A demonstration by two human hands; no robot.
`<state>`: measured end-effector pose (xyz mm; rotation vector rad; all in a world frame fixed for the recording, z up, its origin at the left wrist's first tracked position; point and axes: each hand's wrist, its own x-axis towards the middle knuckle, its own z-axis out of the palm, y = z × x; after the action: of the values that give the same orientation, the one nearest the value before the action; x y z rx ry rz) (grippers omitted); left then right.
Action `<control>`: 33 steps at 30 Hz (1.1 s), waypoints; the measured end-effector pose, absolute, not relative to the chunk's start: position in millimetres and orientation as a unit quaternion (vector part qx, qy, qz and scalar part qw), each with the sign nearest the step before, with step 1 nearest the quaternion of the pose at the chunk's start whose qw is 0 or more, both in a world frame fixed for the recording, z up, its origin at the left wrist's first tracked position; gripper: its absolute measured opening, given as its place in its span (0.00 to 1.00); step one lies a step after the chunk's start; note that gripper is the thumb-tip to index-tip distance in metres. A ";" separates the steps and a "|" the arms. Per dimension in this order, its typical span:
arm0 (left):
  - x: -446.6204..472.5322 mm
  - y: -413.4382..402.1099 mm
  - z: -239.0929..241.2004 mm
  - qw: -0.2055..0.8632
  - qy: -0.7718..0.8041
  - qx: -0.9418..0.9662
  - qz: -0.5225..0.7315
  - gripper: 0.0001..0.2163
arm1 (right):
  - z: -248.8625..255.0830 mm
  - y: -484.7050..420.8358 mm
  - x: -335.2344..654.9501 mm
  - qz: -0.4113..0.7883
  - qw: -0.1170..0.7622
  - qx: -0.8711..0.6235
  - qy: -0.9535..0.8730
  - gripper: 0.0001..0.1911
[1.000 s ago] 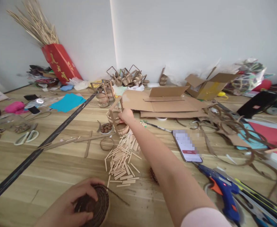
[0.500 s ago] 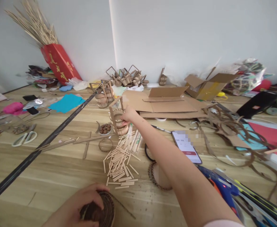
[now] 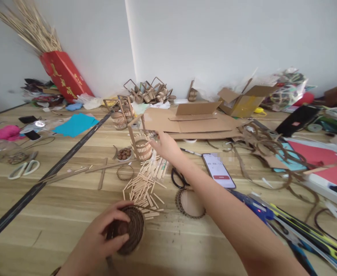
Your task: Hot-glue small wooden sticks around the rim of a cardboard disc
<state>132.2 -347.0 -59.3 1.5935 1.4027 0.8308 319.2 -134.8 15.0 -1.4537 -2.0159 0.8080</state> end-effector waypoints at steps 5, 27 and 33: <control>156.5 -347.5 -63.3 0.405 0.546 0.611 0.405 0.08 | -5.6 -250.6 387.9 0.383 0.284 -0.446 -0.758 0.18; 228.7 -366.0 -75.3 0.500 0.515 0.585 0.377 0.18 | -63.6 -343.1 419.8 0.576 0.355 -0.438 -0.592 0.12; 249.0 -339.4 -64.0 0.455 0.528 0.635 0.334 0.14 | -64.3 -335.5 412.9 0.599 0.348 -0.464 -0.551 0.14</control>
<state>249.0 -339.4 -64.0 1.5671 1.3016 0.8237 412.9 -335.5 -64.3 -1.2036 -1.4290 1.5537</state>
